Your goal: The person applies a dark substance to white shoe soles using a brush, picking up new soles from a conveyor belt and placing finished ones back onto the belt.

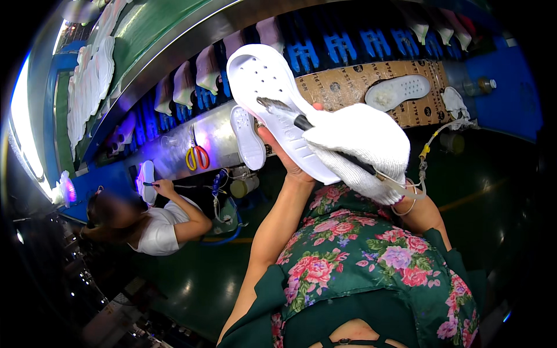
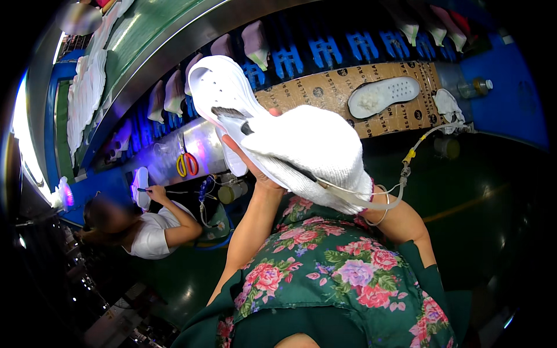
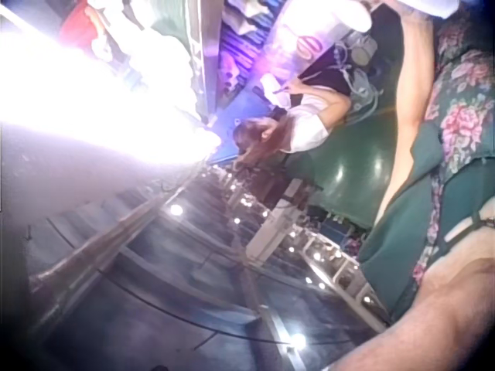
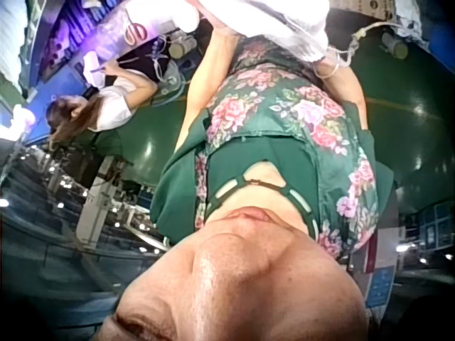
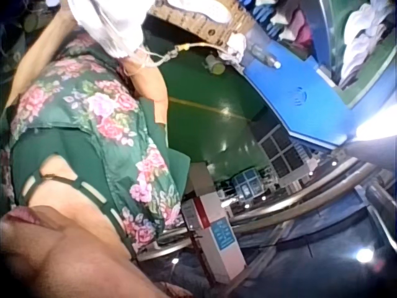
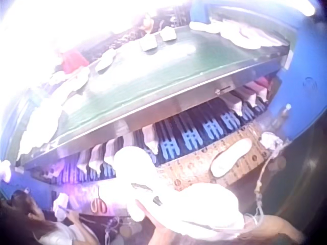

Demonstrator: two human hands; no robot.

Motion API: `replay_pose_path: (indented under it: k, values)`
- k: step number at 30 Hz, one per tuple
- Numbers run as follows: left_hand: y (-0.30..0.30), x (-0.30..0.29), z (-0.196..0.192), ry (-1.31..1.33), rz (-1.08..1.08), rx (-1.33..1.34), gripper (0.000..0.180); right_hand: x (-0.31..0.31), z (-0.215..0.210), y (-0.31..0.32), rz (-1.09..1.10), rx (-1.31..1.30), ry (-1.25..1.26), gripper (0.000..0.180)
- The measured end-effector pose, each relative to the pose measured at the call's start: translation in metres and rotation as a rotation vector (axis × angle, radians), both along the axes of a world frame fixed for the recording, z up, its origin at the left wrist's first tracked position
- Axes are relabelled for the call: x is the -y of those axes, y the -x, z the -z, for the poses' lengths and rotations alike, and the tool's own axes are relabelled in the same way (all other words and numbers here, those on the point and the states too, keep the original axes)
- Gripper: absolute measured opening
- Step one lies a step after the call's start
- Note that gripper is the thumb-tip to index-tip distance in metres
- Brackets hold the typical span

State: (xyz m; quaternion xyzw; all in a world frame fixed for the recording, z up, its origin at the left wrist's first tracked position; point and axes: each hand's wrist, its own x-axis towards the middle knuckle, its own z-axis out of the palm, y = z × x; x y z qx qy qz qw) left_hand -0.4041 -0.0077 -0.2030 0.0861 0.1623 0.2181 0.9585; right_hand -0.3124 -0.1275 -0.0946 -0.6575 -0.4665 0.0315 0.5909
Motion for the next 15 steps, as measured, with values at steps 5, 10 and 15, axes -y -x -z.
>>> replay_pose_path:
  k: [5,10,15]
  values:
    - [-0.006,0.011,0.002,-0.013,0.029,-0.017,0.096,-0.012,0.007,-0.002,-0.056,0.055,-0.016,0.037]
    - [-0.01,0.015,0.003,-0.021,0.045,-0.02,0.094,-0.021,-0.01,-0.001,0.136,0.352,-0.009,0.029]
    - [-0.013,0.014,0.003,-0.03,0.06,-0.022,0.093,-0.018,-0.011,0.016,0.098,0.08,0.052,0.028]
